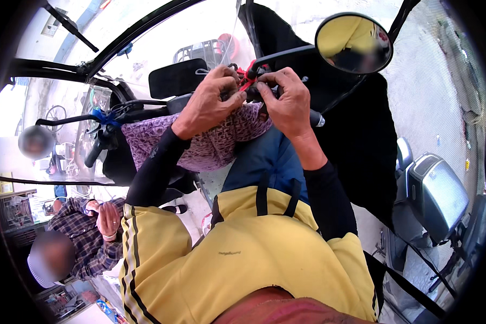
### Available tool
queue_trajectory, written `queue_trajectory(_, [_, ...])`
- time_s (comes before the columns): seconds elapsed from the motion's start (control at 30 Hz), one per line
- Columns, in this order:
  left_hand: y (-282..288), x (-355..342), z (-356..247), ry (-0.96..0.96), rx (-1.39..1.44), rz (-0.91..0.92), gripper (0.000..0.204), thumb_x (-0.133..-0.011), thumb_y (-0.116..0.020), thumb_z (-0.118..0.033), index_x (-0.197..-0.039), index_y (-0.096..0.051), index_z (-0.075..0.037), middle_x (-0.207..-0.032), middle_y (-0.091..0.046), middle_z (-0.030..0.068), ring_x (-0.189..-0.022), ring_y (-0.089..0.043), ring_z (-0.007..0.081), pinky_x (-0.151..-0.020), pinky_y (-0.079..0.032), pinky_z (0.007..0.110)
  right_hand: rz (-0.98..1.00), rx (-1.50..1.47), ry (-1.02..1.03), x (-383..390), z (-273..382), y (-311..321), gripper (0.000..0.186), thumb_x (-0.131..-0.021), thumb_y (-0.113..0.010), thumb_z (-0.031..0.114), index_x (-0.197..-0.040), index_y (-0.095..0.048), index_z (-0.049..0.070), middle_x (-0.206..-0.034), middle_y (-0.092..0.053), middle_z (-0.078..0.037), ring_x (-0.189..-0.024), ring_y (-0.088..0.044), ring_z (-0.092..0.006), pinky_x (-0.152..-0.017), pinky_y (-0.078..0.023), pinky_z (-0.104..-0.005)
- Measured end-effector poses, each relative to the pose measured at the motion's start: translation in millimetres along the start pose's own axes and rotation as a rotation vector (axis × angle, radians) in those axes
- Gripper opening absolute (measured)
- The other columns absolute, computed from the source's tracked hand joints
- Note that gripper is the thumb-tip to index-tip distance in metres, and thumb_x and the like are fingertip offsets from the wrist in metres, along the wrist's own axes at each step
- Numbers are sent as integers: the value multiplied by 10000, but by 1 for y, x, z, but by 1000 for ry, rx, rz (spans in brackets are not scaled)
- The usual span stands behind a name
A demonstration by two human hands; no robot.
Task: The person sits on a motorcycle and repeatedly manipulates the handlebar controls and wiring, removing a cloth and red ties, then adjusting cables and levers. The person remains seated throughout, handling the handlebar assembly and associated components.
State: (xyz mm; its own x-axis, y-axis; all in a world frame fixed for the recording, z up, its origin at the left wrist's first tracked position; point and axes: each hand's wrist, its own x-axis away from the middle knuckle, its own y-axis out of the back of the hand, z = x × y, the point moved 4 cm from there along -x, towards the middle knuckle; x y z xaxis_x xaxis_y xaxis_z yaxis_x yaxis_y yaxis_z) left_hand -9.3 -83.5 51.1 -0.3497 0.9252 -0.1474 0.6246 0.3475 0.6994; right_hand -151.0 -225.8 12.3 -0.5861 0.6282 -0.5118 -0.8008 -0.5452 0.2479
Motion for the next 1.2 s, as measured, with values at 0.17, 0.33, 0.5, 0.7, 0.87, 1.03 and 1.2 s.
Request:
queue_trajectory(0.17, [22,-24,-5,66,-94,-74,268,-1026,-742,-150,-1238,-733,14,-1106,-686,96,-940,-703,201,-849,-563,323,7,57,-11,-19,-5,-9,122,-904,-809,96,-1013,-804,41,-914,-696,-82,-728,-685,-221,-666,-521,-331])
queue_trajectory(0.33, [24,-52,18,9,-110,14,307,-1006,-761,-142,-1275,-739,3,-1116,-725,92,-944,-689,170,-845,-554,322,55,89,-110,-23,0,-10,123,-899,-795,166,-997,-809,94,-938,-687,-91,-839,-720,-325,-729,-556,-412])
queue_trajectory(0.5, [26,-58,18,114,100,167,304,-1008,-757,-121,-1278,-741,17,-1161,-764,92,-1004,-702,153,-898,-570,328,38,124,-90,-23,-3,-13,133,-908,-793,192,-1005,-812,103,-946,-690,-90,-859,-723,-322,-749,-559,-416])
queue_trajectory(0.7, [22,-73,19,90,282,78,342,-1029,-709,-44,-1345,-684,84,-1119,-781,131,-1078,-731,165,-999,-580,291,70,166,-139,-22,-1,-10,161,-912,-788,207,-1035,-815,107,-982,-700,-86,-888,-733,-320,-778,-564,-414])
queue_trajectory(0.87, [15,-53,23,128,397,-64,363,-1022,-673,4,-1377,-666,79,-1112,-780,124,-1063,-735,171,-1001,-595,307,79,152,-153,-18,0,-12,179,-917,-787,214,-1055,-816,104,-989,-703,-87,-894,-738,-317,-790,-566,-417])
queue_trajectory(1.03, [21,-55,15,106,282,31,430,-1023,-702,-50,-1430,-634,69,-1241,-768,175,-1160,-745,242,-1064,-582,342,101,152,-190,-21,0,-9,183,-917,-792,224,-1050,-812,100,-1002,-708,-90,-915,-738,-324,-810,-569,-417])
queue_trajectory(1.2, [15,-67,10,93,285,100,348,-988,-722,16,-1333,-709,52,-1181,-775,151,-1088,-747,205,-1034,-591,332,85,147,-184,-20,-5,-6,200,-905,-809,237,-1053,-806,102,-1020,-710,-96,-947,-738,-325,-841,-572,-420])
